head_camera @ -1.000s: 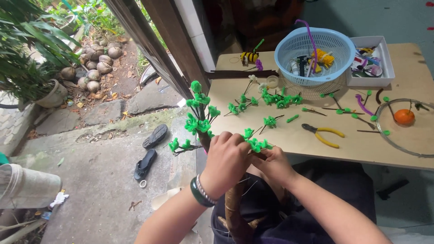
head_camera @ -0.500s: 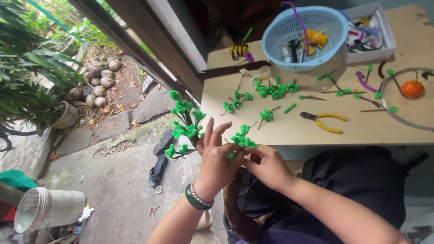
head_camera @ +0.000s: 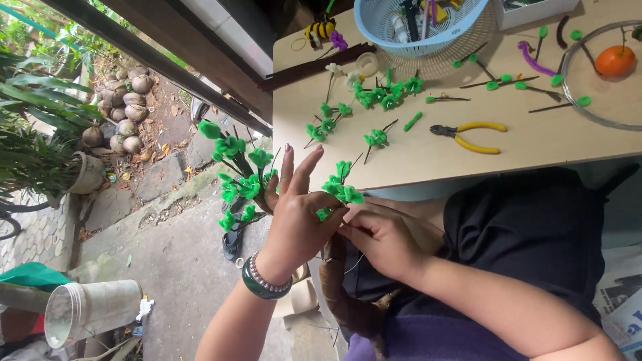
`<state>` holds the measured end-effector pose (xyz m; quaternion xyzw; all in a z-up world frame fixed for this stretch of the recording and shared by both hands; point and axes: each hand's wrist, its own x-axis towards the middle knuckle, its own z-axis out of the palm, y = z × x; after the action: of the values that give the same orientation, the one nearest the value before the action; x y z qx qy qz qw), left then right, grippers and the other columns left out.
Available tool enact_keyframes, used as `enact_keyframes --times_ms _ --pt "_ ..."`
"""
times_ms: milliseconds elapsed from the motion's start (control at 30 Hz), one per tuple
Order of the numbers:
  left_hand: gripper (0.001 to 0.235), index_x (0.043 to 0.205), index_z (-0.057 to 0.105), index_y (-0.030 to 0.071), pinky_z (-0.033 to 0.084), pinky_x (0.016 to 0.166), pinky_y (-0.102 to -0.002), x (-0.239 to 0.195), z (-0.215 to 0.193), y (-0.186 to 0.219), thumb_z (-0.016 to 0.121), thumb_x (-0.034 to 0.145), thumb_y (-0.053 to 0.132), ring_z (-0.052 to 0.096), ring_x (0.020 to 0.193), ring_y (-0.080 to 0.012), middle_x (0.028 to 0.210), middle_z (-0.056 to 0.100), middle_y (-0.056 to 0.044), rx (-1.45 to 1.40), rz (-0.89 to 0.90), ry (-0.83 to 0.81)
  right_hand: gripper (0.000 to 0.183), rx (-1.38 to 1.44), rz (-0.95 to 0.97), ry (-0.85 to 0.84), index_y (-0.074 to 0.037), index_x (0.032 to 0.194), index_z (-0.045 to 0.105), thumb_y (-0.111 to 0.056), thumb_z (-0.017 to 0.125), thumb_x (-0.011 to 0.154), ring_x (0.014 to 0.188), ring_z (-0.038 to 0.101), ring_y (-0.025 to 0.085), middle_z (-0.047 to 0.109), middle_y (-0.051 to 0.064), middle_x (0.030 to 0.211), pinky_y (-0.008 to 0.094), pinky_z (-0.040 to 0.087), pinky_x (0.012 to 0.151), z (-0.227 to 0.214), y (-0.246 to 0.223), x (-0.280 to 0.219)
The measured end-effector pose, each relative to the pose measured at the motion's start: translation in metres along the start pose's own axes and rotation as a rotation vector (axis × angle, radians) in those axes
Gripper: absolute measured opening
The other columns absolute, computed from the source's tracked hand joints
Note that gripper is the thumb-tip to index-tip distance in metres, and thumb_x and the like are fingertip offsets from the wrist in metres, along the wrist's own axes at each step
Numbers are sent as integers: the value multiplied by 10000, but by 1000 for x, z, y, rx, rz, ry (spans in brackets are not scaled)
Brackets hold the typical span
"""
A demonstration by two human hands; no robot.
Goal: Assembling an artificial tree by wiring green leaf clusters onto a brown branch structure.
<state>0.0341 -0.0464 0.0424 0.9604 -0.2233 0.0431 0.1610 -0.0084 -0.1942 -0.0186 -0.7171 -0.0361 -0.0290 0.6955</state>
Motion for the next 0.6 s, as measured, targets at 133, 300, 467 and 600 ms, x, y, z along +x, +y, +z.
enact_keyframes --times_ms 133,300,467,600 --pt "98 800 801 213 209 1056 -761 -1 4 -4 875 760 263 114 1565 -449 1616 398 -47 17 43 -43 87 -105 -294 31 -108 815 734 -111 720 901 655 685 240 619 67 674 276 516 539 -11 -5 -6" --pt "85 852 806 221 136 1034 -844 0 1 1 840 797 275 37 1564 -464 1620 375 -78 59 91 -126 91 -89 -354 32 -74 804 728 -74 741 894 660 696 317 682 119 703 386 536 597 -14 57 7" --pt "97 918 793 234 135 1020 -861 8 4 -4 798 851 305 46 1563 -463 1606 364 -85 56 89 -202 280 0 -281 -39 -93 703 662 -177 750 956 602 608 162 599 20 637 298 472 573 -15 85 37" --pt "303 860 774 180 96 1027 -886 6 10 -15 920 700 392 61 1558 -498 1607 366 -121 -23 57 -189 325 41 -305 -121 -76 682 611 -177 697 977 629 583 162 565 62 648 305 468 618 -16 67 43"
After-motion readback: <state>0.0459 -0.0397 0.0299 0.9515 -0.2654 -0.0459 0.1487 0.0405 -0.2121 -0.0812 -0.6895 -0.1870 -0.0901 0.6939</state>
